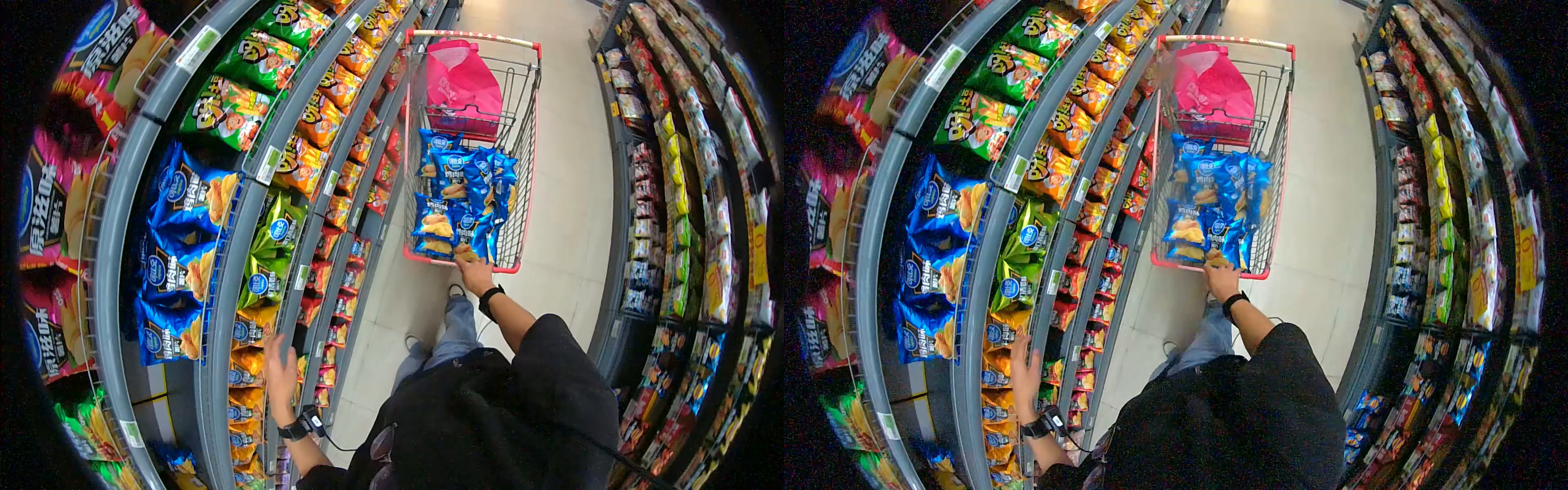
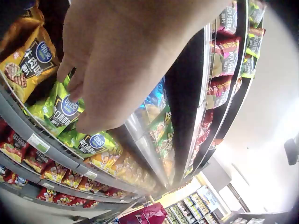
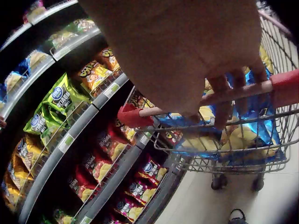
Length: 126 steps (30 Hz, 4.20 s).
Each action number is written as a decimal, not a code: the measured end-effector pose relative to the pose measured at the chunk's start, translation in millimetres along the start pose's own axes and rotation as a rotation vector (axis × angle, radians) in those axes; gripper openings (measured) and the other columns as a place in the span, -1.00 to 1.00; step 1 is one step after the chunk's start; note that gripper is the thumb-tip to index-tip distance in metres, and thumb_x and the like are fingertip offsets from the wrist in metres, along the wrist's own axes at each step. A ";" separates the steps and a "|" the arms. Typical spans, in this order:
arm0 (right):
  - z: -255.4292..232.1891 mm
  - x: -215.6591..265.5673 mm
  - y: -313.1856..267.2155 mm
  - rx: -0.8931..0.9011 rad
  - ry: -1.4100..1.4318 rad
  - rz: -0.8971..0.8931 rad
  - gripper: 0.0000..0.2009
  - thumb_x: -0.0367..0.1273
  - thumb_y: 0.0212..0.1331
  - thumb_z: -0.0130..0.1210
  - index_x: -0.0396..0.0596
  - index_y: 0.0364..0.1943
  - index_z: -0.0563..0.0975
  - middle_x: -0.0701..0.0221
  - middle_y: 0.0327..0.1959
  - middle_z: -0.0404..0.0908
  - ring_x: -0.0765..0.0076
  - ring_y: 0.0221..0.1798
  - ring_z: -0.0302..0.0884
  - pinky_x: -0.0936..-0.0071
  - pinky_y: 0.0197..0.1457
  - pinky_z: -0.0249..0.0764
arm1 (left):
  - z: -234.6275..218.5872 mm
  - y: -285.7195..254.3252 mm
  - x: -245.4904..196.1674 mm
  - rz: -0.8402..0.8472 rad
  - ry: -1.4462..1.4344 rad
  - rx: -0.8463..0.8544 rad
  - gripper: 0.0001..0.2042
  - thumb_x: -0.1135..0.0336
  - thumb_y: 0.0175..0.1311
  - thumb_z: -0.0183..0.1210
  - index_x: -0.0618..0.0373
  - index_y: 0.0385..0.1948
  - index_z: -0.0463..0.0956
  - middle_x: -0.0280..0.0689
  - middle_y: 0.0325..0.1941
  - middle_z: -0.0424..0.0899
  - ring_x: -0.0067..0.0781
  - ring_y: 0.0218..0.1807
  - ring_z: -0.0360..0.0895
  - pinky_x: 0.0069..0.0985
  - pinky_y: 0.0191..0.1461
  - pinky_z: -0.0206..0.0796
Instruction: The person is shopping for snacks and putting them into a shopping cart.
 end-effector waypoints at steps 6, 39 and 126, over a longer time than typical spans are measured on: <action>35.2 26.6 -62.2 0.014 -0.060 -0.044 -0.75 -0.13 0.35 -0.07 0.38 0.06 0.47 0.22 -0.11 0.67 -0.07 -0.08 0.59 -0.01 -0.05 0.44 | 8.1 -52.1 27.9 -0.063 -0.129 0.119 -0.68 0.39 0.36 0.07 0.28 0.11 0.44 0.05 0.12 0.54 0.12 0.16 0.47 -0.22 0.26 0.29; 9.2 6.1 109.1 -0.089 -0.180 -0.058 -0.27 -0.04 0.00 0.31 0.11 0.32 0.37 0.07 -0.14 0.63 -0.07 -0.07 0.61 0.07 -0.07 0.57 | 24.2 -278.0 28.5 -0.526 -0.180 0.055 -0.68 0.29 0.34 0.12 0.14 0.08 0.50 0.03 -0.05 0.67 0.06 -0.01 0.63 -0.20 0.07 0.47; -131.3 630.1 -409.2 1.646 1.226 -0.500 -0.42 -0.28 0.27 0.13 -0.15 0.34 0.25 0.19 0.32 0.41 0.14 0.24 0.49 -0.02 0.32 0.43 | -245.9 -321.6 186.0 -0.170 -1.182 -0.512 -0.21 0.35 0.37 0.18 -0.13 0.53 -0.16 -0.12 0.32 0.39 -0.33 0.28 0.38 -0.32 0.31 0.27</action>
Point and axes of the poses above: each hand's wrist, its own y-axis towards the middle knuckle, its own z-axis out of the palm, x = y × z, the point moved 4 cm from there along y, towards the middle knuckle
